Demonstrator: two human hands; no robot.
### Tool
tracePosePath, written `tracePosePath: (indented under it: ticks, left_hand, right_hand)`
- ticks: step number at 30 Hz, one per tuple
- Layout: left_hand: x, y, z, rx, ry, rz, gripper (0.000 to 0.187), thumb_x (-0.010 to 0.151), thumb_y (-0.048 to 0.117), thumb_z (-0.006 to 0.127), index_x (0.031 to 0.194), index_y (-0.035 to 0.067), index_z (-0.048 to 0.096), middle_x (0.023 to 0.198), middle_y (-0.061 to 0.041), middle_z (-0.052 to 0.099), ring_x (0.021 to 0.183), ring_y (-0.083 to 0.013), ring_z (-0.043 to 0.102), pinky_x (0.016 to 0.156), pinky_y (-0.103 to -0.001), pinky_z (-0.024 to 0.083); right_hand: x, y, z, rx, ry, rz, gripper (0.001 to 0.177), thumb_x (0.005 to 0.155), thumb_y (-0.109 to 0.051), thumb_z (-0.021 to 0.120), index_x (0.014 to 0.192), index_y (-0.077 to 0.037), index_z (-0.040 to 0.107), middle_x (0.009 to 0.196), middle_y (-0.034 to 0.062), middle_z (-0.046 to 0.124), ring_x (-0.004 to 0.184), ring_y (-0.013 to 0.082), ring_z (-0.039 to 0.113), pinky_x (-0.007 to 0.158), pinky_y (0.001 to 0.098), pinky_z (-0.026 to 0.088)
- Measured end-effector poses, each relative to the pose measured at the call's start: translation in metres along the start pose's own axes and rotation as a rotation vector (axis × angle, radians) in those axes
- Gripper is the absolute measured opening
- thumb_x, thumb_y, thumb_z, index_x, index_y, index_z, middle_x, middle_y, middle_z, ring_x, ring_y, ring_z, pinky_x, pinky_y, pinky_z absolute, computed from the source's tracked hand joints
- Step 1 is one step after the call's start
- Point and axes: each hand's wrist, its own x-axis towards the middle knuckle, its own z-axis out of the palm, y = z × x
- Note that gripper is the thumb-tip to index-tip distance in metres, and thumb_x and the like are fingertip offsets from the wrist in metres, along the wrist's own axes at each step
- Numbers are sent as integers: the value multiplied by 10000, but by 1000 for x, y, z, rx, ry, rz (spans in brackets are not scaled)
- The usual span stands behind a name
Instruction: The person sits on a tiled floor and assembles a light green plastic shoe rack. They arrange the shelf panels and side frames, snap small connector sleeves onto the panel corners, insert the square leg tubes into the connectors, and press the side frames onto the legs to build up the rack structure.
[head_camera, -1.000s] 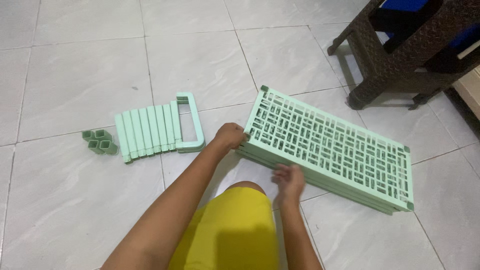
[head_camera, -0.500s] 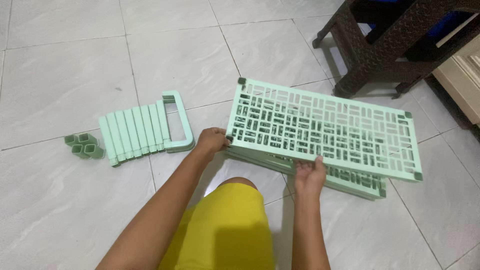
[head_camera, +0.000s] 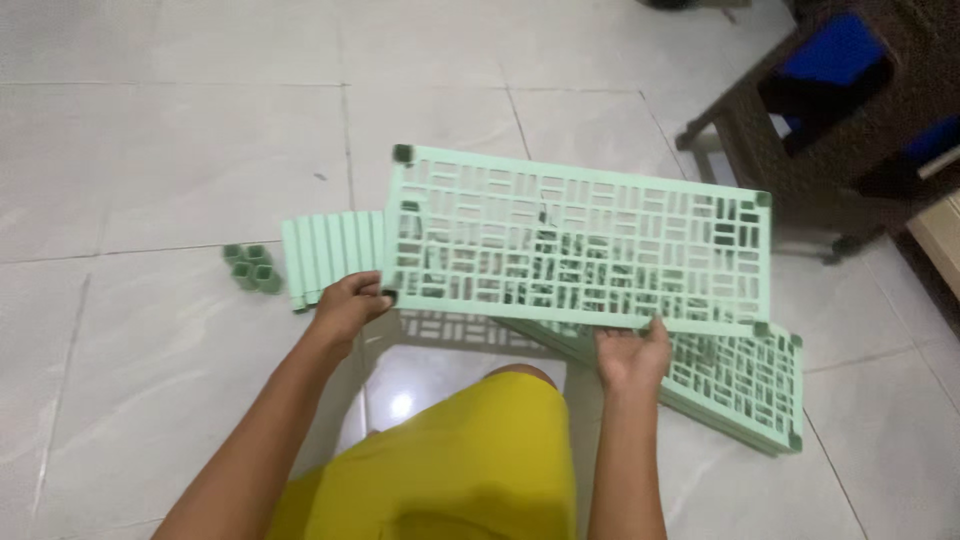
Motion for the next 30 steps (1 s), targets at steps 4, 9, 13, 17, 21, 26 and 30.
tracePosePath:
  ticks: [4,9,13,17,21,26,30]
  left_hand:
    - [-39,-6,-94,-47,117,-12,583,851,-42,676,1416,-32,531,1291,-181,637,1126,-268,680,966,-345,552]
    - [-102,-22,-217,-72,241,-39,570,868,-35,645,1430,-21,547,1313,-191,645,1140,-269,662,1013,-370,560]
    - [-160,-33,-296,-69,369,-77,559,880,-60,628,1429,15,549,1316,-179,642,1147,-265,655,1010,-363,536]
    - [-204,-40,-360,8,554,-194,545,899,-72,615,1427,52,566,1315,-138,648,1154,-236,647,1009,-343,540]
    - [-225,-65,-412,-130,581,-66,564,866,-130,595,1409,18,563,1299,-143,646,1145,-235,653,1015,-330,558]
    - [-228,-95,-443,-180,608,-15,573,831,-171,590,1377,4,585,1265,-139,651,1124,-236,648,989,-334,552]
    - [-232,-103,-443,-35,703,-93,508,856,-168,576,1337,-14,625,1222,-159,692,1102,-239,675,975,-327,580]
  right_hand:
    - [-13,23,32,-74,-79,29,675,1024,-403,379,1572,-22,279,1578,232,340,1418,383,420,1187,580,346]
    - [-42,80,76,-260,58,68,621,1044,-419,354,1548,-64,280,1575,249,364,1442,375,437,1169,626,378]
    - [-63,132,100,-402,-53,211,665,990,-519,339,1528,-136,419,1550,163,460,1427,330,456,1128,597,380]
    - [-87,193,115,-553,76,387,710,1012,-582,316,1530,-109,423,1559,199,447,1428,396,455,1141,667,356]
    - [-94,235,118,-838,125,440,702,1017,-587,319,1535,-120,403,1588,204,416,1436,434,413,1153,727,256]
    - [-89,261,117,-1182,113,333,716,984,-574,353,1528,-115,432,1564,228,415,1444,442,384,1154,738,266]
    - [-92,272,120,-1190,-20,250,764,964,-562,275,1527,-65,414,1505,244,462,1398,445,442,1124,744,294]
